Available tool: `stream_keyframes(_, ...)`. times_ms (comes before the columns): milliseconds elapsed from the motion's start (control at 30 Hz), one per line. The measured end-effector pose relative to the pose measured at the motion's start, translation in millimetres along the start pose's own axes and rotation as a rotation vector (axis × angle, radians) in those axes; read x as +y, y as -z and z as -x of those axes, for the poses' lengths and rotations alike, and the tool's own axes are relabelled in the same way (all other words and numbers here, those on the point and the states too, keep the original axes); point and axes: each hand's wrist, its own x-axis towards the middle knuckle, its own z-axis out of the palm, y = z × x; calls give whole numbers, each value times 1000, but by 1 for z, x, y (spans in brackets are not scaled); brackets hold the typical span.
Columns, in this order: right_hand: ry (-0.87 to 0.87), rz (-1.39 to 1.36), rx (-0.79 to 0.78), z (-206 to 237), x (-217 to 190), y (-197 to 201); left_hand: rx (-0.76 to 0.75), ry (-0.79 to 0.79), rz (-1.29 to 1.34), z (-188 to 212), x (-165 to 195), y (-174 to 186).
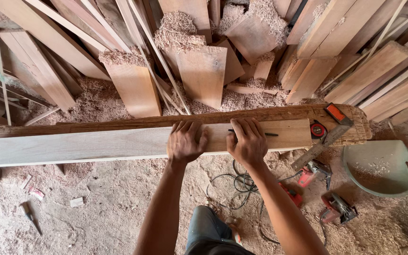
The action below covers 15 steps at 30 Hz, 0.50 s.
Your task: The person measures a long wooden plank using a metal ruler and a square, marking measurements with a pencil. They repeatedly reposition the tools along the plank to mark multiple points for cutting.
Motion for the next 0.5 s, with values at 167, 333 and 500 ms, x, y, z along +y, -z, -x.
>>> stream_keyframes(167, -10, 9, -21, -5, -4, 6, -53, 41, -13, -3, 3, 5)
stream_keyframes(333, -20, 9, -22, -9, -8, 12, -46, 32, -26, -3, 3, 5)
stream_keyframes(500, -23, -1, -23, -10, -11, 15, -67, 48, -41, -2, 2, 3)
